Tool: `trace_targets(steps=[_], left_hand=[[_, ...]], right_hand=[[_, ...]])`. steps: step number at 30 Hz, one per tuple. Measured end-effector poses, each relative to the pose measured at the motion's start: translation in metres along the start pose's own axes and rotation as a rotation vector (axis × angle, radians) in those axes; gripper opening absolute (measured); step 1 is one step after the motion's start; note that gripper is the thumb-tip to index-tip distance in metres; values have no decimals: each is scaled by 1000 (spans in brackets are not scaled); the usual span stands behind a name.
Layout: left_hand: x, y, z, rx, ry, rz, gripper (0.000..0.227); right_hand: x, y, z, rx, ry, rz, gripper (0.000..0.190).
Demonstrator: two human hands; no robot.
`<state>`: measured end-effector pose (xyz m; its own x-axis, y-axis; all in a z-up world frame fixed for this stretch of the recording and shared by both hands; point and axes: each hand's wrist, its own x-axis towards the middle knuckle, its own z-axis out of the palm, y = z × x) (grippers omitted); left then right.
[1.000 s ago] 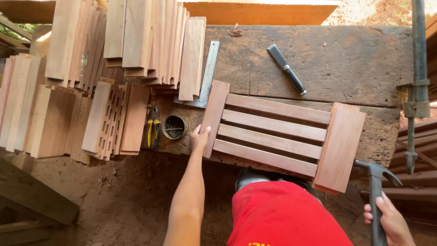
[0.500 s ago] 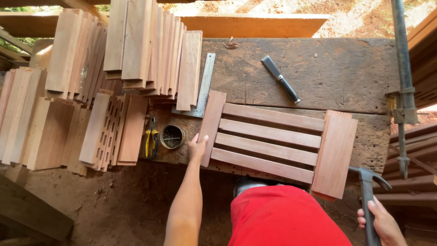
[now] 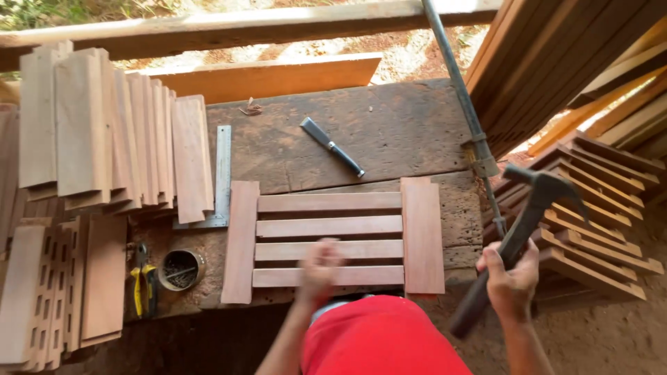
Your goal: The person assembles a slatted wooden panel on a workbench, placing horizontal slats between two end boards and aligning them. They use a chisel-like tool to tap slats into position, check alignment with a square, and reposition the boards as they fit the pieces together.
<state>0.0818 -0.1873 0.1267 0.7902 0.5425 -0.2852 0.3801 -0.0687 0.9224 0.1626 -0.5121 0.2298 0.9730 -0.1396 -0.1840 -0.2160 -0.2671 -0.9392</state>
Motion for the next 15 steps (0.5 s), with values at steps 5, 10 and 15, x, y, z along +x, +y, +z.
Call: trace_targets(steps=[5, 10, 15], left_hand=[[-48, 133, 42, 22, -914, 301, 67], [-59, 59, 14, 88, -459, 173, 16], [-41, 1, -67, 396, -197, 58, 9]], right_hand=[[-10, -34, 82, 582, -80, -162, 38], [0, 12, 85, 151, -445, -164, 50], [18, 161, 74, -214, -386, -399, 61]])
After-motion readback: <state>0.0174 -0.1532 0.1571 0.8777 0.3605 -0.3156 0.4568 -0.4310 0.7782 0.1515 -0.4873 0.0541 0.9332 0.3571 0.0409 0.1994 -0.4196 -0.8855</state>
